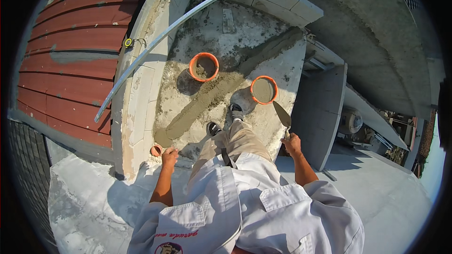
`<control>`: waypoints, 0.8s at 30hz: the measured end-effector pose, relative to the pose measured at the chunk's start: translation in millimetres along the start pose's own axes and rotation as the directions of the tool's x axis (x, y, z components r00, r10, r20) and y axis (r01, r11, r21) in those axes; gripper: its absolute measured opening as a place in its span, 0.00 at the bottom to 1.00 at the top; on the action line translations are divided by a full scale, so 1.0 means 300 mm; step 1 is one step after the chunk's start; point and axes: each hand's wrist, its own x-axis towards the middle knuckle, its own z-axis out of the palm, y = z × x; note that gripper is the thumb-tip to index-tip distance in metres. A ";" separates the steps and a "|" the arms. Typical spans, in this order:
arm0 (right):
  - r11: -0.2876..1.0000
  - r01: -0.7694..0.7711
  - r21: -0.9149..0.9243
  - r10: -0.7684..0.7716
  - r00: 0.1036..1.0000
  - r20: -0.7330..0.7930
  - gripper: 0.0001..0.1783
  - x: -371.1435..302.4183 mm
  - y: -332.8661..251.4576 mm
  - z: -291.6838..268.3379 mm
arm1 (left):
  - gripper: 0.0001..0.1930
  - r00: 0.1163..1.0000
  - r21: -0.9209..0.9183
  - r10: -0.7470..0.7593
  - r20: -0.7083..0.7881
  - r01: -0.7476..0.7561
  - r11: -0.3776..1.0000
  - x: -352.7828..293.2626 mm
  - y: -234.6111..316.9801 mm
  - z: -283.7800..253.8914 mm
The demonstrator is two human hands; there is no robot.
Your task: Leveling and smoothing wet cement on a surface using a trowel and a straight edge.
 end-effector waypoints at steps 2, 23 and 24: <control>1.000 -0.021 -0.013 0.022 1.000 0.013 0.16 -0.017 -0.042 -0.006 | 0.24 1.000 0.013 -0.009 0.000 0.009 1.000 -0.015 -0.023 0.002; 0.992 -0.034 0.122 0.002 0.968 0.251 0.24 -0.223 -0.255 0.053 | 0.17 0.926 0.395 -0.068 0.370 -0.091 0.914 -0.077 -0.004 0.036; 0.990 -0.019 0.142 -0.019 0.966 0.259 0.25 -0.239 -0.268 0.046 | 0.18 0.923 0.388 -0.073 0.377 -0.086 0.918 -0.083 0.002 0.046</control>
